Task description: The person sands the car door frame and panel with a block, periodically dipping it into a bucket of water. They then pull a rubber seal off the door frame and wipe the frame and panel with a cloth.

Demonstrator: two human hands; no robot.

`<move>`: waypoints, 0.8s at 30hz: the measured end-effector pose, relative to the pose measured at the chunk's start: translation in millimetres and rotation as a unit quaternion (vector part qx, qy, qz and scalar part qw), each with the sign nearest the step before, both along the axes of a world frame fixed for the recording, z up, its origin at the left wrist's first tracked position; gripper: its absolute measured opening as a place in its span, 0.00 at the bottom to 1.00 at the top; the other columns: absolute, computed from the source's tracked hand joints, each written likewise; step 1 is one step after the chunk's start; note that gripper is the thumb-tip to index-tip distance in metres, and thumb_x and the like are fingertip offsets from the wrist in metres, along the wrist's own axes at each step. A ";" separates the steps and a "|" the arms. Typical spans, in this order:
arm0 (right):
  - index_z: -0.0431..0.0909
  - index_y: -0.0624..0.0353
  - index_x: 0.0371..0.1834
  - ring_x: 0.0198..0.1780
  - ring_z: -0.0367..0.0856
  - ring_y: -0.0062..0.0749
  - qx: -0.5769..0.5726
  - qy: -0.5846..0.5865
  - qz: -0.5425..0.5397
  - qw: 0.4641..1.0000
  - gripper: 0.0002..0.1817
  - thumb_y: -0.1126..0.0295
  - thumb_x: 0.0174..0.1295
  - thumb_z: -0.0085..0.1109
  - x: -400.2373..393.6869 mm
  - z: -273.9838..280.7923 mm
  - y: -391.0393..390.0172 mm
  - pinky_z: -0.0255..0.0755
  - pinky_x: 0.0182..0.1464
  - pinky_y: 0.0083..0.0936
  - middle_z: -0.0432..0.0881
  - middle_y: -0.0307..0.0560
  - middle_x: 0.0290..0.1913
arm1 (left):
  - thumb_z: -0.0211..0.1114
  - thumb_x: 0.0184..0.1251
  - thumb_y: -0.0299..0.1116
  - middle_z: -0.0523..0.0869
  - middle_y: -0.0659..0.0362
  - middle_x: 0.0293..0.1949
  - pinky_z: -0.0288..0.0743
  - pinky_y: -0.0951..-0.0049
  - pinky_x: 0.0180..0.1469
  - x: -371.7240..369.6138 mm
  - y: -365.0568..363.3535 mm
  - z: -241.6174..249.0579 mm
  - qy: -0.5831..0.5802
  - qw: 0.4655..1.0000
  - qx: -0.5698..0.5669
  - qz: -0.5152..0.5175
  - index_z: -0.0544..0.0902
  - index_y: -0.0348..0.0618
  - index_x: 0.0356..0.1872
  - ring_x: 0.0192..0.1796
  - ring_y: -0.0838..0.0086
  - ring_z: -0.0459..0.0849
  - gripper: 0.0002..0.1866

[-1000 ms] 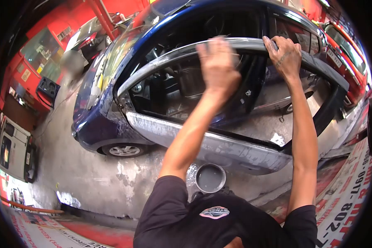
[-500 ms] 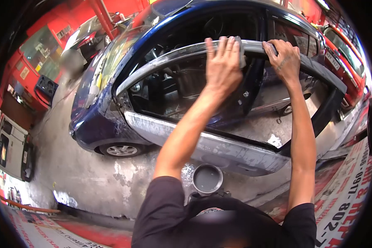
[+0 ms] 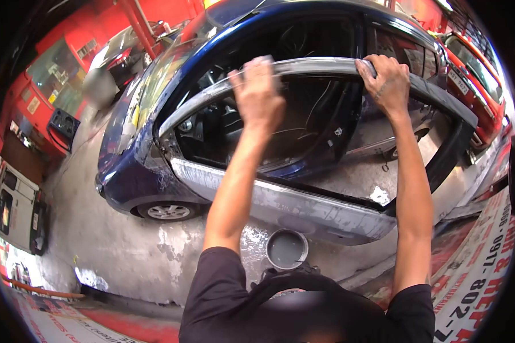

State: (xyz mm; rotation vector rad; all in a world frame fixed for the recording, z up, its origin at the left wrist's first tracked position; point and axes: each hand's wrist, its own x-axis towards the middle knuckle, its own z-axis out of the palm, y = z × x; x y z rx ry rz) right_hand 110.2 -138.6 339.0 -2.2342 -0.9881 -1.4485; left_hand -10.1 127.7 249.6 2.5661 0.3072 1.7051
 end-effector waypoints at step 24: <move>0.92 0.50 0.43 0.48 0.87 0.43 -0.012 0.007 -0.007 1.000 0.21 0.44 0.73 0.65 -1.9 -1.5 0.3 0.72 0.55 0.43 0.91 0.43 0.40 | 0.62 0.79 0.32 0.84 0.40 0.73 0.45 0.33 0.88 -6.3 -13.4 6.7 0.001 0.997 0.059 -0.056 0.83 0.30 0.69 0.80 0.50 0.78 0.23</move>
